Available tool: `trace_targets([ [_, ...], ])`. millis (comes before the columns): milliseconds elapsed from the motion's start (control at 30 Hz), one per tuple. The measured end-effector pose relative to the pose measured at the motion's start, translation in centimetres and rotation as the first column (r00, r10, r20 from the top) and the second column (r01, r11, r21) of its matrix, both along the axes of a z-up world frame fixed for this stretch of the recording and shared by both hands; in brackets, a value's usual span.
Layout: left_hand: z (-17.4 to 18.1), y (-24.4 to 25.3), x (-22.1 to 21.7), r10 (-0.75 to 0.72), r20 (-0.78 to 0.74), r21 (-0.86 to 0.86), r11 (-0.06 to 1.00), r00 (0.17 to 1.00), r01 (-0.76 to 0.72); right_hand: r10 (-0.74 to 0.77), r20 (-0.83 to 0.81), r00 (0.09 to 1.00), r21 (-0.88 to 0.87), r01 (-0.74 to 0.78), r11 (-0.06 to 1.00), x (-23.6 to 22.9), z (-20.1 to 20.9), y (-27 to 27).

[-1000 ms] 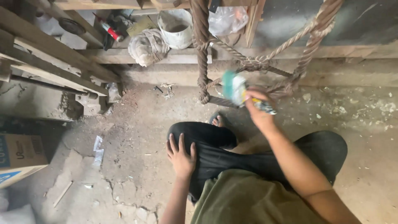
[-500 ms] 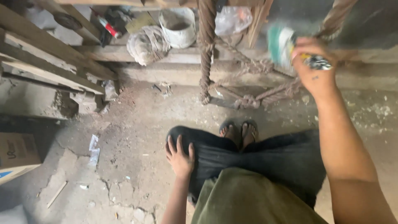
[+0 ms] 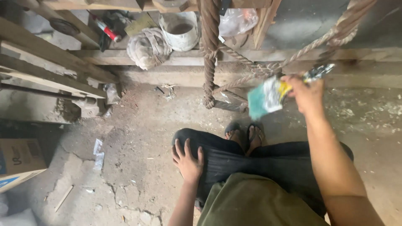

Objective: The person sits on the floor and uses a brush to scrub a thick, twisted rope attached to a wooden structure. They hold the rope with one hand and scrub it with the other, moving along its length.

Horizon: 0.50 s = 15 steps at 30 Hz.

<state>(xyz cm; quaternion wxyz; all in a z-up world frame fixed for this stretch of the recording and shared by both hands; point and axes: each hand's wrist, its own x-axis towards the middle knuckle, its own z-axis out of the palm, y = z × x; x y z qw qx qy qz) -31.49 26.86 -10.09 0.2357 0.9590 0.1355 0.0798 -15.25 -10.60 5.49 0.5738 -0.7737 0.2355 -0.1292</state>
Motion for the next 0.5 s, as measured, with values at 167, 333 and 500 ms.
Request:
trace_targets([
  [167, -0.3, 0.5, -0.6, 0.016, 0.001, 0.018, 1.000, 1.000, -0.016, -0.001, 0.660, 0.751, -0.151, 0.135, 0.979, -0.9, -2.6, -1.4],
  [333, -0.6, 0.8, -0.3, 0.025, -0.021, 0.020, 0.999, 0.999, -0.025, 0.143, 0.474, 0.869, -0.289, 0.000, 0.957, -1.8, -0.7, -1.0],
  [500, -0.2, 0.3, 0.1, 0.021, 0.018, 0.063, 0.998, 1.000, -0.023, 0.100, 0.337, 0.936, -0.015, -0.101, 0.995, 0.5, -3.3, -0.7],
])
